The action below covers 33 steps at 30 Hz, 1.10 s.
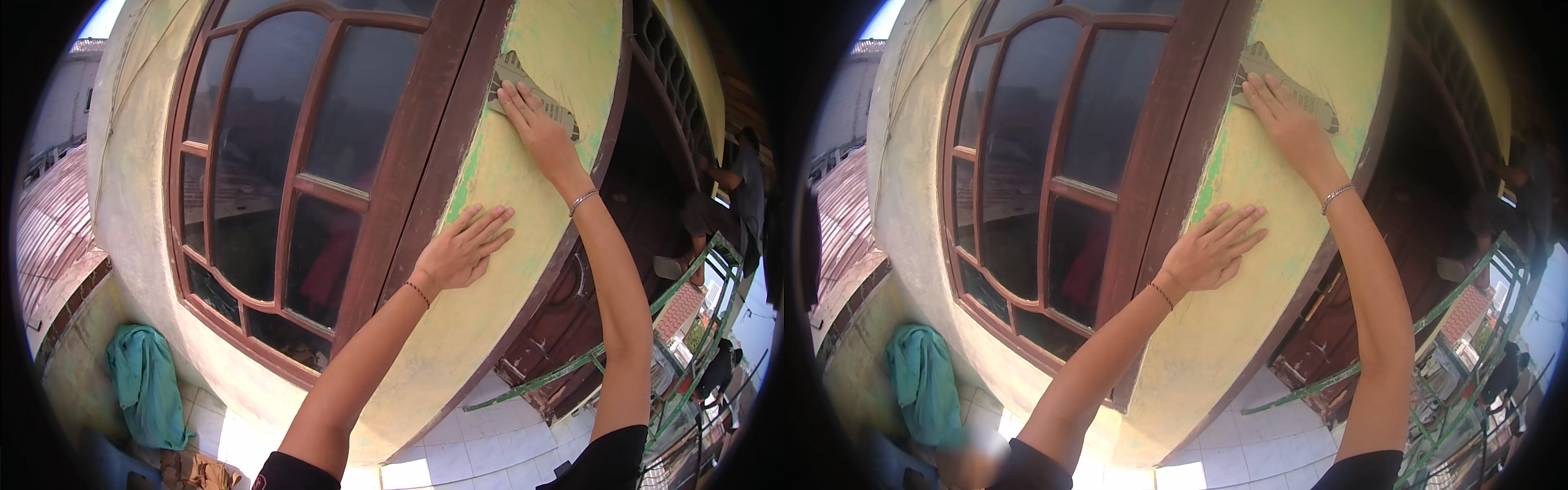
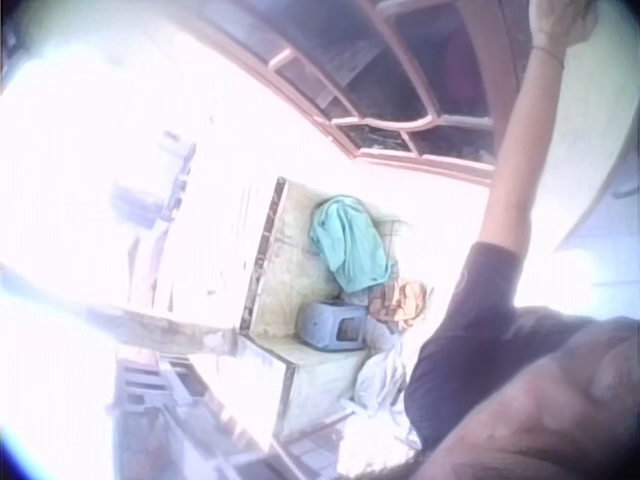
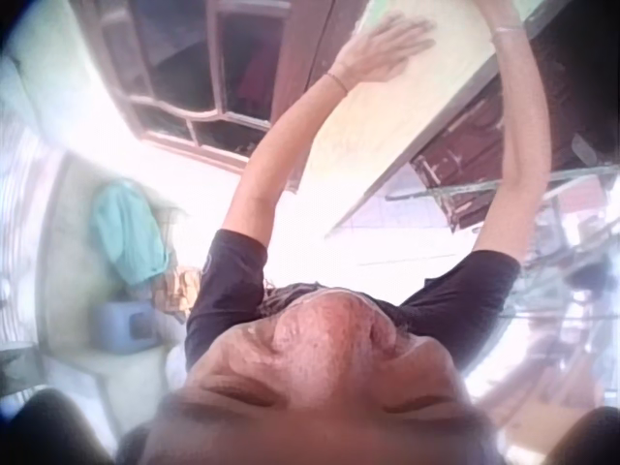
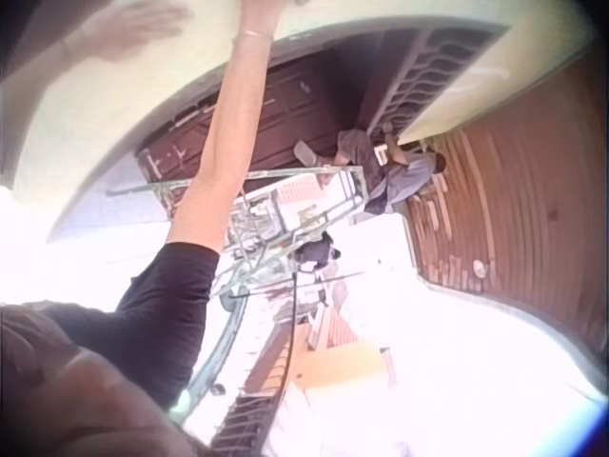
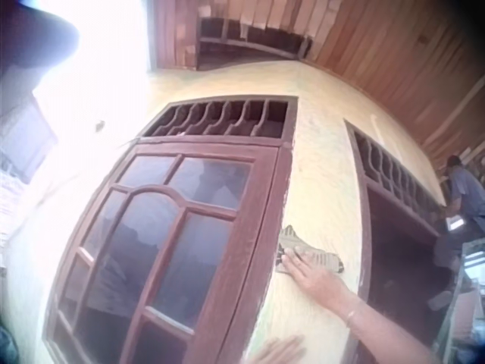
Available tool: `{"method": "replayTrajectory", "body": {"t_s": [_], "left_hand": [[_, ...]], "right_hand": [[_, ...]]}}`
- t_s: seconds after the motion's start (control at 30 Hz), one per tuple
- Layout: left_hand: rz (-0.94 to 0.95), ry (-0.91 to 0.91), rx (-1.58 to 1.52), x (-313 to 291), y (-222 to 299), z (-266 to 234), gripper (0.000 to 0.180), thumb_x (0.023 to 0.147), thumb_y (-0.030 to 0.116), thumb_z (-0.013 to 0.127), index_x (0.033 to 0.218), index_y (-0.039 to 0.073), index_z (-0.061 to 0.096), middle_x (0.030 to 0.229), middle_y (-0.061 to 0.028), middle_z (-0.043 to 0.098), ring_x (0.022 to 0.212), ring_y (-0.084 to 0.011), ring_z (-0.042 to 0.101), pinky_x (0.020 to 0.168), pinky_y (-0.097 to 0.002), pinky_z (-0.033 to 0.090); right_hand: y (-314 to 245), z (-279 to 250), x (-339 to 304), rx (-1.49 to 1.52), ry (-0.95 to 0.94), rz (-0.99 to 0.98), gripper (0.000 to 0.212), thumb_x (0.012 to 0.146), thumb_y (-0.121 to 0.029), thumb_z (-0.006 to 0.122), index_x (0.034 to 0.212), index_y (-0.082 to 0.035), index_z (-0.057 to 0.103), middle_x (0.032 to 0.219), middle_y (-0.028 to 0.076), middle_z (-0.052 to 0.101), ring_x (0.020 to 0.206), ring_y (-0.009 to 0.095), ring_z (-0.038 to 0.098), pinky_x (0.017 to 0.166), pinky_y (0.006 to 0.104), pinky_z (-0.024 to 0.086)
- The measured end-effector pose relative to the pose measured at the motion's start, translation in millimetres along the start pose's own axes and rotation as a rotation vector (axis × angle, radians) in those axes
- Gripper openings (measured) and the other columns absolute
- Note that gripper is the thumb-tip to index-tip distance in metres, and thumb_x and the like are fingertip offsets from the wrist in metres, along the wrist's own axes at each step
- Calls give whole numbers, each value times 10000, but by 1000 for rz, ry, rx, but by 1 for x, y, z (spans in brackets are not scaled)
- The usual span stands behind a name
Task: The person sands a yellow-painted wall section next to a window using a sanding block. They move the block in repeated strokes along the wall surface while another person works on a ladder nearby.
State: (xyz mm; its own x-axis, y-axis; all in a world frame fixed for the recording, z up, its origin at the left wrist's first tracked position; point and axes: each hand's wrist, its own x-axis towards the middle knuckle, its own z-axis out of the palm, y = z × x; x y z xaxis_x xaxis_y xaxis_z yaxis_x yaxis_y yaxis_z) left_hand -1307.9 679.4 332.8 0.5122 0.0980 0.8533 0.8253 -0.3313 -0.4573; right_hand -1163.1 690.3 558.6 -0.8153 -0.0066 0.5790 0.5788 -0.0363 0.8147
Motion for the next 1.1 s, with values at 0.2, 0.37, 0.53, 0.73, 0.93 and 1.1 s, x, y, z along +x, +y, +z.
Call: {"method": "replayTrajectory", "body": {"t_s": [0.2, 0.37, 0.53, 0.73, 0.93, 1.1], "left_hand": [[-13, 6, 44, 0, 0, -2, 600, 983, 361, 496, 1562, 219, 427, 1707, -26, 257, 1572, -181, 229, 1309, -441, 166], [-15, -13, 30, 0, 0, -2, 593, 988, 353, 486, 1563, 222, 427, 1708, -27, 256, 1572, -184, 231, 1308, -443, 165], [-8, -8, 50, 1, 0, -5, 585, 989, 345, 484, 1560, 227, 432, 1707, -32, 260, 1569, -183, 238, 1309, -437, 166], [-12, 7, 67, -1, 0, -5, 584, 987, 343, 479, 1558, 229, 436, 1702, -36, 276, 1562, -182, 259, 1307, -438, 174], [-11, -8, 22, 3, 2, -3, 580, 995, 330, 470, 1564, 228, 428, 1700, -40, 279, 1558, -185, 268, 1305, -447, 174], [-4, -76, 37, 1, 1, -2, 540, 1010, 342, 451, 1533, 207, 461, 1658, -42, 351, 1539, -190, 299, 1307, -451, 168]], "right_hand": [[-1, -1, -1, 47, 28, 13, 663, 928, -16, 556, 1569, -130, 429, 1641, -14, 403, 1484, 201, 425, 1084, 325, 546], [0, 0, 5, -26, 50, -115, 684, 929, -6, 559, 1582, -134, 399, 1642, -7, 400, 1464, 201, 453, 1075, 312, 553], [-7, 9, 7, 49, 146, -185, 711, 938, 15, 531, 1608, -134, 346, 1657, 4, 374, 1474, 216, 438, 1084, 323, 543], [-51, 7, -3, 116, 106, 167, 668, 956, 11, 504, 1599, -91, 354, 1656, 59, 372, 1481, 284, 425, 1147, 391, 487], [-46, 4, 15, 103, 92, 270, 623, 964, -8, 517, 1570, -39, 377, 1630, 116, 401, 1472, 325, 431, 1168, 417, 462], [-84, -12, -8, 92, 25, 254, 575, 962, -47, 589, 1513, 17, 439, 1586, 163, 453, 1440, 348, 475, 1139, 424, 491]]}}
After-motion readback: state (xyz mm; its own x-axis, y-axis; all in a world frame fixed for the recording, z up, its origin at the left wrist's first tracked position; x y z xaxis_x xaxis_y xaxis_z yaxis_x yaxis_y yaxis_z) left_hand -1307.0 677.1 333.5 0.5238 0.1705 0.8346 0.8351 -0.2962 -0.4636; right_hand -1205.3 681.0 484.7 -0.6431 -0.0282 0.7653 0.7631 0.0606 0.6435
